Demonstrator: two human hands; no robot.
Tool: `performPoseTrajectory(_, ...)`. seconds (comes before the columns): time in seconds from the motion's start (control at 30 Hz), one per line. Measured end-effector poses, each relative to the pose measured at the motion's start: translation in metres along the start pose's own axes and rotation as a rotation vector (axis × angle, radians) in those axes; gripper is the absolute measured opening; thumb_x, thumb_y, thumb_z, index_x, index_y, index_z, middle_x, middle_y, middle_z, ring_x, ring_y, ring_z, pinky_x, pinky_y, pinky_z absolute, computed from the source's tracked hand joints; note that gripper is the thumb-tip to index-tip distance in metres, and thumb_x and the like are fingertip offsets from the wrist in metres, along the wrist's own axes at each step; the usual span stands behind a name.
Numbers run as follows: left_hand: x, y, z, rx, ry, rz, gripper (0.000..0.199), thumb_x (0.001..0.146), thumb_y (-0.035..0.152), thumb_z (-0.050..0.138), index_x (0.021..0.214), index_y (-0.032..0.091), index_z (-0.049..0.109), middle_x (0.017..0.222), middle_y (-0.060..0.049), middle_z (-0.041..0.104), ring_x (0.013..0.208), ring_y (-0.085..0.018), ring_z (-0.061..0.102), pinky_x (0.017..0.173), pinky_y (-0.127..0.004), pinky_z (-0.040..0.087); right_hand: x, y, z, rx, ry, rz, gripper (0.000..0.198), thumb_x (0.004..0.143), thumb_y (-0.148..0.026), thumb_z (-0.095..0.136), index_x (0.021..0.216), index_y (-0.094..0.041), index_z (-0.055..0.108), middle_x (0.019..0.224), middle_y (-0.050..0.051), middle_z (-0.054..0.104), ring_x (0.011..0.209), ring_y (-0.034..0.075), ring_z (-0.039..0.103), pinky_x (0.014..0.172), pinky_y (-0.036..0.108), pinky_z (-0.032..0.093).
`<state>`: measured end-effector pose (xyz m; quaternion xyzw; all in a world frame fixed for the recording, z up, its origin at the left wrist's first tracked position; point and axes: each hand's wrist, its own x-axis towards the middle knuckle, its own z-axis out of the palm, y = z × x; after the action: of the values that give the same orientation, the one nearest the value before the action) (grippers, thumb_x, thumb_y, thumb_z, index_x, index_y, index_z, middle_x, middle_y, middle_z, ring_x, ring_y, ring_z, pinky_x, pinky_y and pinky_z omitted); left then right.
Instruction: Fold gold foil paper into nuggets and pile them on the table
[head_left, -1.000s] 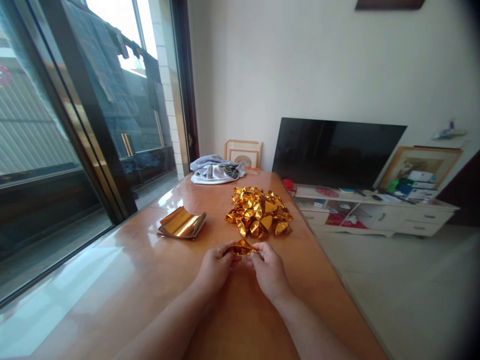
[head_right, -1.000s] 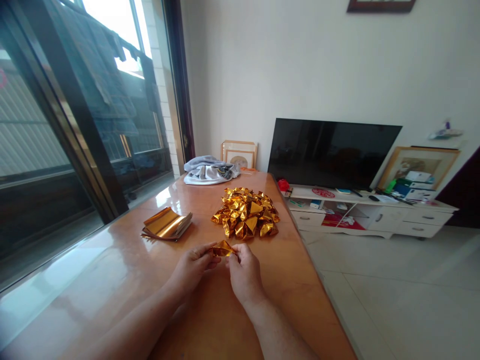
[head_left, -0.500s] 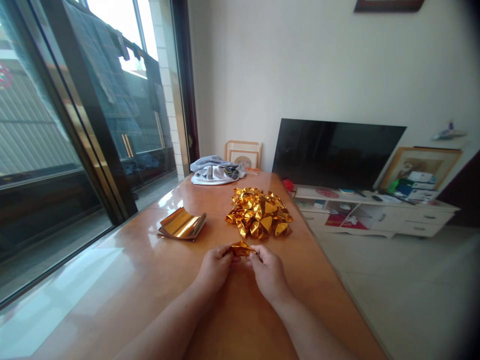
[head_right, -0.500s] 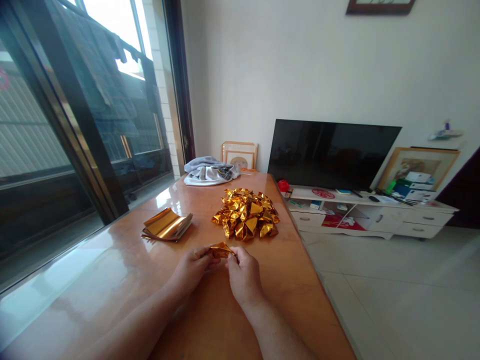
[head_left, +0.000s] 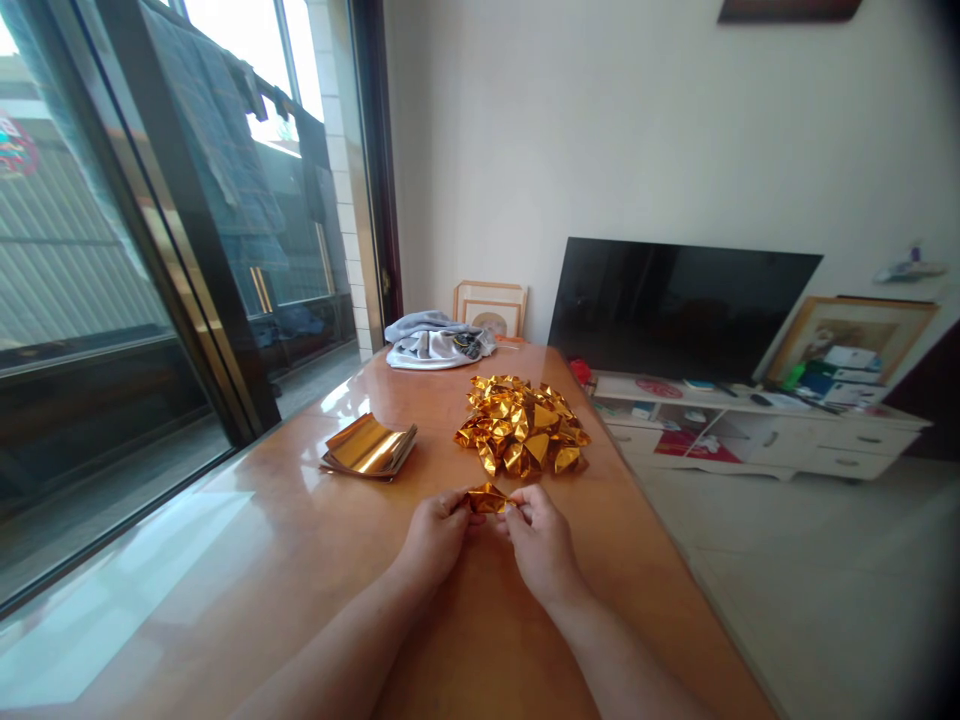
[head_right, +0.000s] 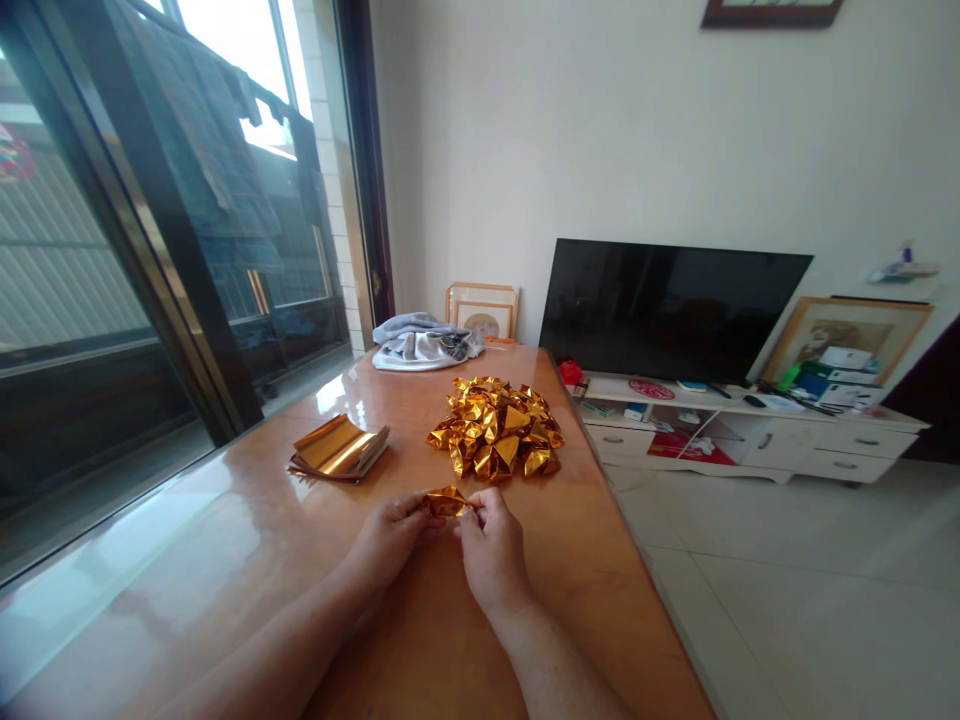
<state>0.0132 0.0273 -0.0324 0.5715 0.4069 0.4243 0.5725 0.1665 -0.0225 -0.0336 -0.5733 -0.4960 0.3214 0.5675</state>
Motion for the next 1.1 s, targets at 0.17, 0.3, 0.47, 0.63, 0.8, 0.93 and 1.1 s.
performPoseTrajectory(0.17, 0.002, -0.0038, -0.0006, -0.006, -0.008, -0.01, 0.028, 0.082, 0.024, 0.06, 0.102, 0.016, 0.078, 0.104, -0.01, 0.078, 0.091, -0.024, 0.072, 0.085, -0.036, 0.057, -0.0006, -0.0032, 0.0004, 0.041, -0.019, 0.009, 0.021, 0.087, -0.041, 0.061, 0.09, -0.02, 0.063, 0.077, 0.005, 0.073, 0.068, 0.022, 0.069, 0.063, 0.03, 0.052)
performPoseTrajectory(0.3, 0.0005, -0.0017, 0.0001, -0.025, 0.016, -0.014, 0.027, 0.079, 0.021, 0.062, 0.101, 0.015, 0.078, 0.1, -0.009, 0.077, 0.088, -0.022, 0.071, 0.082, -0.033, 0.057, 0.0005, -0.0047, -0.0011, 0.032, -0.022, 0.01, 0.024, 0.087, -0.042, 0.06, 0.093, -0.02, 0.068, 0.077, 0.003, 0.072, 0.07, 0.021, 0.068, 0.064, 0.03, 0.052)
performPoseTrajectory(0.47, -0.0016, 0.0016, 0.001, -0.034, 0.049, -0.035, 0.027, 0.082, 0.022, 0.06, 0.101, 0.016, 0.078, 0.097, -0.008, 0.077, 0.084, -0.02, 0.07, 0.08, -0.032, 0.056, 0.0033, -0.0049, -0.0054, -0.132, 0.077, -0.121, 0.021, 0.085, -0.038, 0.061, 0.087, -0.02, 0.074, 0.087, 0.006, 0.072, 0.082, 0.023, 0.066, 0.076, 0.032, 0.052)
performPoseTrajectory(0.63, -0.0025, 0.003, 0.0025, -0.023, 0.052, -0.035, 0.026, 0.081, 0.023, 0.062, 0.1, 0.016, 0.078, 0.097, -0.008, 0.077, 0.084, -0.02, 0.07, 0.078, -0.031, 0.056, 0.0047, -0.0005, -0.0053, -0.176, 0.078, -0.106, 0.021, 0.086, -0.036, 0.06, 0.088, -0.02, 0.073, 0.085, 0.006, 0.073, 0.077, 0.022, 0.065, 0.073, 0.032, 0.05)
performPoseTrajectory(0.8, -0.0036, 0.0045, 0.004, -0.054, 0.052, -0.035, 0.024, 0.081, 0.024, 0.063, 0.099, 0.016, 0.078, 0.098, -0.009, 0.077, 0.084, -0.021, 0.07, 0.079, -0.032, 0.056, 0.0034, 0.0017, -0.003, -0.213, 0.069, -0.162, 0.021, 0.086, -0.035, 0.059, 0.087, -0.021, 0.074, 0.085, 0.006, 0.073, 0.079, 0.023, 0.066, 0.073, 0.031, 0.05)
performPoseTrajectory(0.93, -0.0027, 0.0036, 0.003, -0.054, 0.042, -0.038, 0.026, 0.082, 0.024, 0.063, 0.101, 0.015, 0.077, 0.099, -0.01, 0.077, 0.085, -0.021, 0.07, 0.081, -0.032, 0.056, 0.0028, -0.0008, -0.0027, -0.199, 0.06, -0.139, 0.022, 0.086, -0.037, 0.06, 0.088, -0.021, 0.074, 0.084, 0.006, 0.074, 0.077, 0.023, 0.067, 0.072, 0.031, 0.051)
performPoseTrajectory(1.1, -0.0012, 0.0037, -0.0018, -0.055, -0.012, -0.033, 0.03, 0.085, 0.029, 0.061, 0.106, 0.015, 0.077, 0.102, -0.01, 0.077, 0.085, -0.021, 0.07, 0.082, -0.033, 0.055, 0.0034, -0.0064, -0.0056, -0.029, 0.017, 0.013, 0.03, 0.087, -0.046, 0.061, 0.091, -0.019, 0.073, 0.079, 0.005, 0.073, 0.069, 0.022, 0.068, 0.065, 0.03, 0.052)
